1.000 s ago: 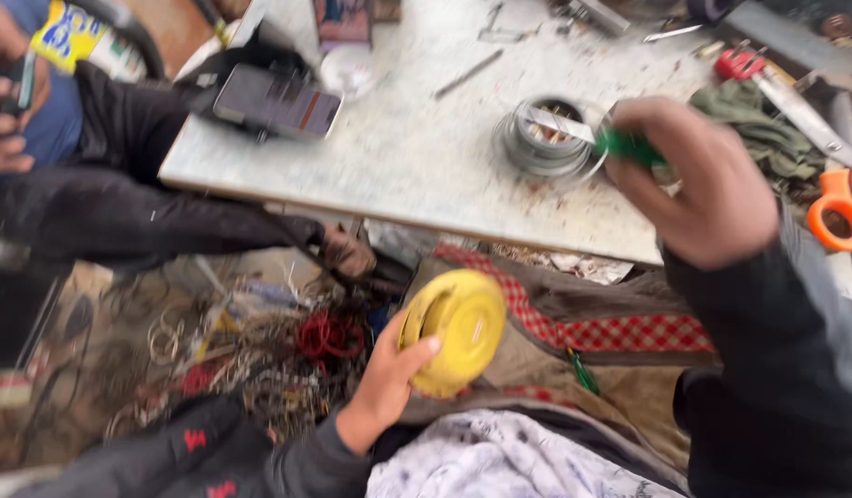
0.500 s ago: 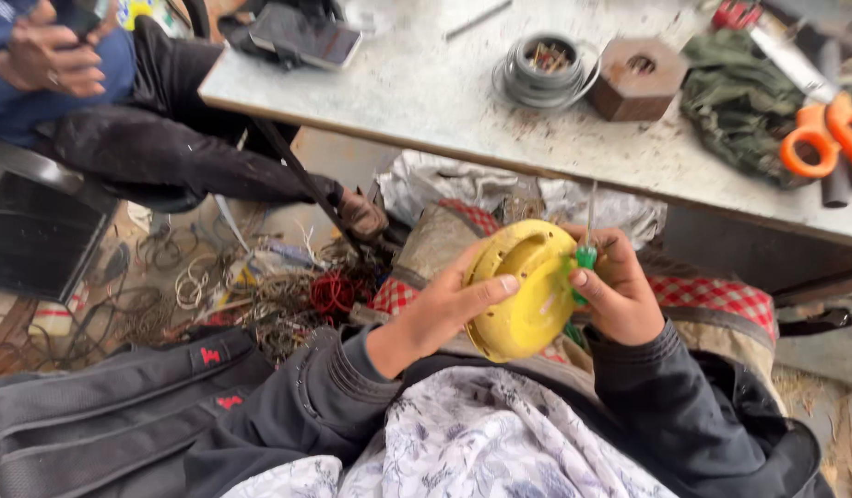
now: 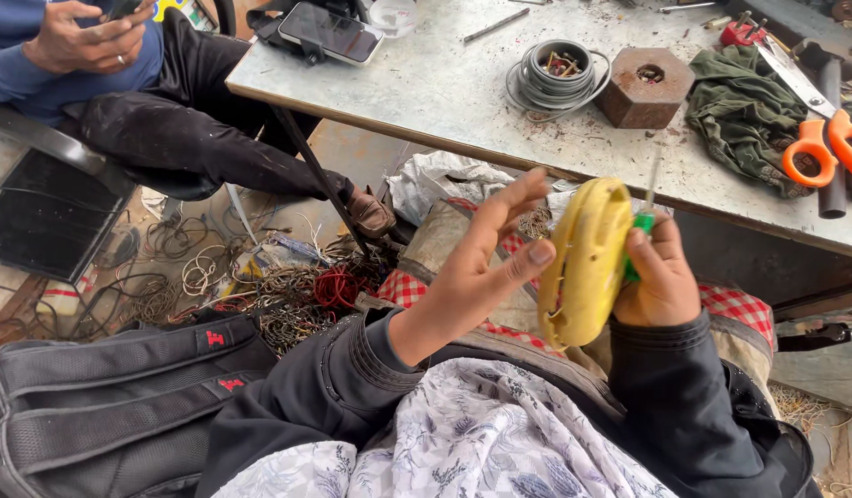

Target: The person uses a screwdriver to pry open a yellow plastic electrical component, separating its two halves. They then pick up a coiled grey wire and begin to unwind it, preparing it for use.

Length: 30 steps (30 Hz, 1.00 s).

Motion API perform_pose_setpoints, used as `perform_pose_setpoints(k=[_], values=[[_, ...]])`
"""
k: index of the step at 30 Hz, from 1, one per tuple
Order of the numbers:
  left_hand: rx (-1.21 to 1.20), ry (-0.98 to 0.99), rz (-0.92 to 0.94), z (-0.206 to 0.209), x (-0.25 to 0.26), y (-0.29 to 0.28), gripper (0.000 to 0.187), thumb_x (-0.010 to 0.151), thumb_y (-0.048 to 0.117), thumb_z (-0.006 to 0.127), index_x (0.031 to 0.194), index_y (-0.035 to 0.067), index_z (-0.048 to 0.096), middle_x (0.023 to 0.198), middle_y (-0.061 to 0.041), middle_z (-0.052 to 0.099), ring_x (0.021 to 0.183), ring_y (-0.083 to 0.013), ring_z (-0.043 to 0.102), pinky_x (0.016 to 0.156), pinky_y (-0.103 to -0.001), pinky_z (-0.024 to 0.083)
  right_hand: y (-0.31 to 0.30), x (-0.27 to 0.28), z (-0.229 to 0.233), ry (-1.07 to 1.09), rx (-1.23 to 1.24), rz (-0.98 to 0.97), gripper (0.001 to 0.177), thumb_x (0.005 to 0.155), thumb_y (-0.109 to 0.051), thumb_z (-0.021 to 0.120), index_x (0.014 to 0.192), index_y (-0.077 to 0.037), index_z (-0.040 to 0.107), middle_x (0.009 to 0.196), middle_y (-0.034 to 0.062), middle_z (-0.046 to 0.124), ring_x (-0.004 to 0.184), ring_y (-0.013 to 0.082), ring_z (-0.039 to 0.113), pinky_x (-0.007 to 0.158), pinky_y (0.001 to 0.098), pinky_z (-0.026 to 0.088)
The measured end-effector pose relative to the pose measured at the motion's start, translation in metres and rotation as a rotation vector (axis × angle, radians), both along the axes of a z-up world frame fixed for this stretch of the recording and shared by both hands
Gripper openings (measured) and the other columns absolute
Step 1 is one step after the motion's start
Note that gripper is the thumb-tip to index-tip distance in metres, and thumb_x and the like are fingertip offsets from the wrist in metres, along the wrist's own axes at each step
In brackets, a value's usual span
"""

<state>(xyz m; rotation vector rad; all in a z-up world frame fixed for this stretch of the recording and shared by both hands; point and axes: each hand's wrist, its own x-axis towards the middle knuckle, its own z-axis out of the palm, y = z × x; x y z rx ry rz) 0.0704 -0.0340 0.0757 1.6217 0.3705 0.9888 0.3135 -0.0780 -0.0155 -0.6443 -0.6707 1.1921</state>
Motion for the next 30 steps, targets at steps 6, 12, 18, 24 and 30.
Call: perform_pose_setpoints(k=[6, 12, 18, 24, 30], values=[[-0.128, -0.463, -0.337, 0.063, 0.002, -0.021, 0.067, 0.114, 0.043, 0.048, 0.161, 0.001, 0.027, 0.164, -0.018, 0.035, 0.157, -0.027, 0.032, 0.133, -0.045, 0.026, 0.003, -0.004, 0.025, 0.036, 0.004, -0.021, 0.029, 0.11, -0.009, 0.05, 0.139, -0.01, 0.049, 0.139, 0.0102, 0.062, 0.13, 0.0268, 0.059, 0.113, 0.0471, 0.048], [-0.646, -0.816, -0.613, 0.113, 0.016, -0.025, 0.066, 0.112, 0.039, 0.034, 0.165, 0.004, 0.018, 0.169, -0.017, 0.022, 0.159, -0.0296, 0.022, 0.135, -0.046, 0.019, 0.022, -0.011, 0.02, 0.039, 0.039, 0.03, 0.03, 0.112, -0.008, 0.05, 0.142, -0.008, 0.048, 0.144, 0.0109, 0.059, 0.134, 0.0275, 0.057, 0.117, 0.0471, 0.046], [-0.998, -0.997, -0.662, 0.144, 0.02, -0.012, 0.065, 0.11, 0.034, 0.019, 0.169, 0.007, 0.009, 0.174, -0.016, 0.01, 0.161, -0.0322, 0.012, 0.136, -0.046, 0.013, 0.005, 0.0, -0.001, 0.027, 0.016, 0.013, 0.032, 0.113, -0.007, 0.05, 0.144, -0.006, 0.047, 0.148, 0.0116, 0.056, 0.139, 0.0283, 0.055, 0.121, 0.0472, 0.043], [-0.899, -1.025, -0.596, 0.171, 0.012, -0.014, 0.07, 0.109, 0.044, 0.011, 0.168, 0.006, 0.005, 0.174, -0.018, 0.004, 0.16, -0.0348, 0.007, 0.133, -0.048, 0.01, 0.001, -0.015, 0.012, -0.032, -0.029, 0.028, 0.036, 0.105, -0.008, 0.048, 0.14, -0.008, 0.051, 0.145, 0.0103, 0.059, 0.136, 0.0292, 0.057, 0.115, 0.0493, 0.045], [-0.74, -0.891, -0.74, 0.121, 0.012, -0.015, 0.069, 0.113, 0.052, 0.02, 0.167, 0.011, 0.011, 0.17, -0.011, 0.011, 0.157, -0.027, 0.013, 0.133, -0.041, 0.013, -0.005, -0.016, 0.02, -0.015, -0.029, 0.02, 0.042, 0.104, -0.009, 0.049, 0.146, -0.011, 0.048, 0.15, 0.0093, 0.056, 0.138, 0.0271, 0.055, 0.117, 0.049, 0.042]])
